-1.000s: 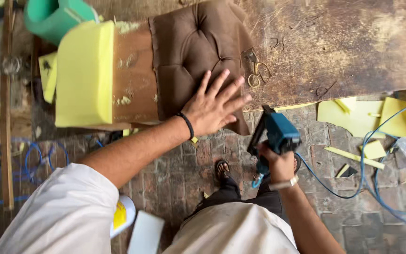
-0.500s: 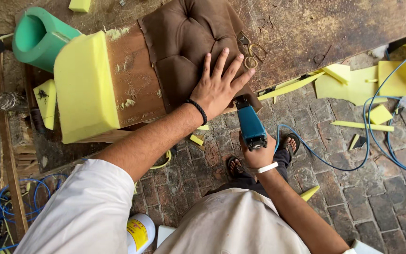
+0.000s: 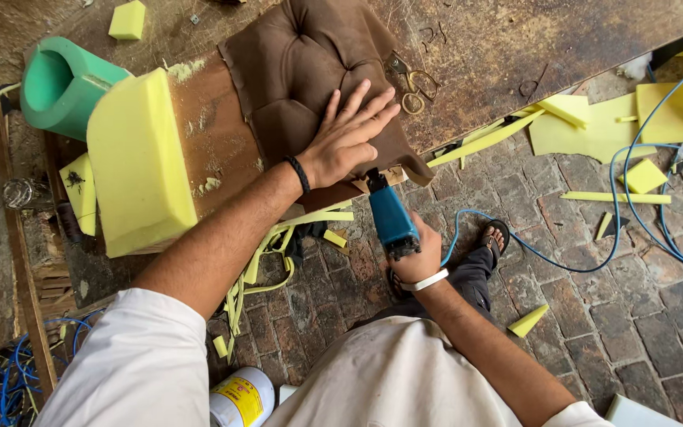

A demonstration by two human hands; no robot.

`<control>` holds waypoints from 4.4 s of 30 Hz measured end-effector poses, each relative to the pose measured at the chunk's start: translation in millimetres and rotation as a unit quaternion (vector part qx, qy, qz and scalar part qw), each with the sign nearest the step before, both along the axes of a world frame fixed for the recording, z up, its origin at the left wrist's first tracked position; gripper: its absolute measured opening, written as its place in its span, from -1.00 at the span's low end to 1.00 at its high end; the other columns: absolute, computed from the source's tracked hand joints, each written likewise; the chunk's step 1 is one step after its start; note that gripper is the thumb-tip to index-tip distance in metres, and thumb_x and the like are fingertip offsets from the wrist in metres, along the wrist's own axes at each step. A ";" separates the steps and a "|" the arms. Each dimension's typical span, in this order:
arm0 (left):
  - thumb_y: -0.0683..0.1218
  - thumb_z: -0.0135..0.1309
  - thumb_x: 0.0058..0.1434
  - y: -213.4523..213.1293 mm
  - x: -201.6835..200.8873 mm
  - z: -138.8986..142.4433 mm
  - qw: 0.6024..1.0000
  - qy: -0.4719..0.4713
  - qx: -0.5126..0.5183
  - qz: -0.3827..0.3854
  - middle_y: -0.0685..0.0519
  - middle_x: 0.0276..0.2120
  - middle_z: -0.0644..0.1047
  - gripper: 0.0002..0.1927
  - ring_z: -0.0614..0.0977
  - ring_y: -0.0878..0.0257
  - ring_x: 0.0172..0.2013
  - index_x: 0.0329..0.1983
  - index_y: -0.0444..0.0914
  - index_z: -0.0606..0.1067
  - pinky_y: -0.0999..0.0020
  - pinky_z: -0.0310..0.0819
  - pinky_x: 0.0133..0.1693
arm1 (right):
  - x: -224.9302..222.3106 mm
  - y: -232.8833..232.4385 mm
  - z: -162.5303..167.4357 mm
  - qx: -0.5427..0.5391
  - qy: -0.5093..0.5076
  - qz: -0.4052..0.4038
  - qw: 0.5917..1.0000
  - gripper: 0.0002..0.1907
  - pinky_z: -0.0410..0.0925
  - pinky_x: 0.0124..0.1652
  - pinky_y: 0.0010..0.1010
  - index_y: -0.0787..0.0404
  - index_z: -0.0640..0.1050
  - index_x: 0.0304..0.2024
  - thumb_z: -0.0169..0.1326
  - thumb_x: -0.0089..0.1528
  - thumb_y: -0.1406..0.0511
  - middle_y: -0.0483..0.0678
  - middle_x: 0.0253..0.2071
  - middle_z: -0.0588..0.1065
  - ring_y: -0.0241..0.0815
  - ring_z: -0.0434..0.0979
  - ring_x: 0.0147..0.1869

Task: The person staples brown fabric over a foam-covered wooden block using a pneumatic staple gun. They smooth the fabric, trim excess with scissors, and continue securing the material around the edges and corners.

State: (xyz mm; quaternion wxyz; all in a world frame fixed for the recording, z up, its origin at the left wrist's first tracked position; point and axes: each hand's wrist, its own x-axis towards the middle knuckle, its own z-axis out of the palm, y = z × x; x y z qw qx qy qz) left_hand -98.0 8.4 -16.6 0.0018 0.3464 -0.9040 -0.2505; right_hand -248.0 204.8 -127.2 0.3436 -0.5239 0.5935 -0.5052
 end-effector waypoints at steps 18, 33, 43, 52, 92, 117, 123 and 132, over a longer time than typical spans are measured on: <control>0.15 0.20 0.06 -56.7 -96.0 0.1 0.966 -0.157 -0.180 -0.102 0.09 -0.23 0.60 -0.74 0.51 0.11 0.06 -0.27 -0.05 0.65 -0.05 0.00 0.35 | -80.1 3.2 -37.3 0.120 -0.242 -0.070 0.960 -0.74 0.39 -0.36 -0.45 0.34 0.61 -0.15 0.27 0.12 0.37 -0.13 -0.38 0.57 -0.34 0.51 -0.39; 0.00 0.14 -0.12 -48.2 -77.8 13.4 0.936 -0.013 -0.213 -0.278 0.04 -0.07 0.51 -0.89 0.47 0.09 0.04 -0.65 -0.09 0.53 0.11 0.32 0.10 | -71.4 -39.4 -26.4 0.150 -0.523 -0.055 0.837 -0.62 0.34 -0.50 -0.38 0.41 0.59 -0.02 0.16 0.08 0.49 -0.07 -0.57 0.43 -0.21 0.41 -0.60; -0.05 0.12 -0.07 -39.7 -68.8 2.4 0.947 0.069 -0.244 -0.198 0.00 -0.14 0.48 -0.90 0.48 0.05 0.01 -0.60 -0.15 0.55 0.10 0.36 0.08 | -40.7 -49.1 -42.2 0.135 -0.527 -0.039 0.838 -0.65 0.36 -0.51 -0.36 0.45 0.55 -0.08 0.10 0.05 0.52 -0.01 -0.51 0.48 -0.20 0.44 -0.58; -0.07 0.08 -0.12 -48.5 -69.6 2.8 0.991 0.038 -0.114 -0.067 0.04 -0.28 0.42 -0.71 0.46 0.12 -0.12 -0.29 -0.24 0.48 0.15 0.34 -0.04 | -44.9 -38.4 -27.6 0.120 -0.533 -0.061 0.836 -0.58 0.40 -0.49 -0.35 0.39 0.53 -0.03 0.13 0.02 0.52 -0.03 -0.24 0.62 -0.22 0.48 -0.54; 0.13 0.34 0.16 67.7 -70.6 -152.1 0.886 0.192 -0.103 0.409 -0.03 -0.42 0.67 -0.60 0.70 0.19 -0.44 -0.19 -0.29 0.60 0.29 0.54 -0.39 | -67.8 -30.7 -54.7 0.180 -0.548 -0.089 0.812 -0.62 0.31 -0.52 -0.36 0.46 0.58 -0.05 0.16 0.06 0.46 -0.08 -0.60 0.39 -0.19 0.38 -0.60; -0.08 0.17 0.33 32.2 -29.9 -163.7 0.944 0.126 -0.233 0.197 -0.09 -0.64 0.50 -0.78 0.60 -0.03 -0.60 -0.41 -0.20 0.43 0.09 0.42 -0.58 | -35.9 -57.9 -69.2 0.130 -0.542 -0.030 0.830 -0.66 0.35 -0.47 -0.36 0.43 0.55 -0.09 0.14 0.06 0.48 -0.06 -0.53 0.46 -0.19 0.42 -0.56; -0.03 0.16 0.34 38.4 -34.4 -153.9 0.940 0.121 -0.232 0.220 -0.09 -0.66 0.49 -0.72 0.59 -0.04 -0.61 -0.45 -0.19 0.44 0.08 0.42 -0.58 | -28.3 -56.9 -74.4 0.167 -0.510 -0.082 0.840 -0.71 0.33 -0.52 -0.39 0.38 0.58 -0.13 0.15 0.08 0.47 -0.07 -0.58 0.44 -0.22 0.41 -0.59; -0.06 0.14 0.36 52.3 -38.3 -143.2 0.929 0.135 -0.243 0.244 -0.07 -0.56 0.56 -0.82 0.63 0.00 -0.55 -0.34 -0.22 0.50 0.15 0.48 -0.54 | -28.7 -56.3 -90.2 0.153 -0.522 -0.055 0.837 -0.70 0.35 -0.53 -0.41 0.36 0.61 -0.12 0.16 0.07 0.48 -0.07 -0.56 0.45 -0.24 0.43 -0.60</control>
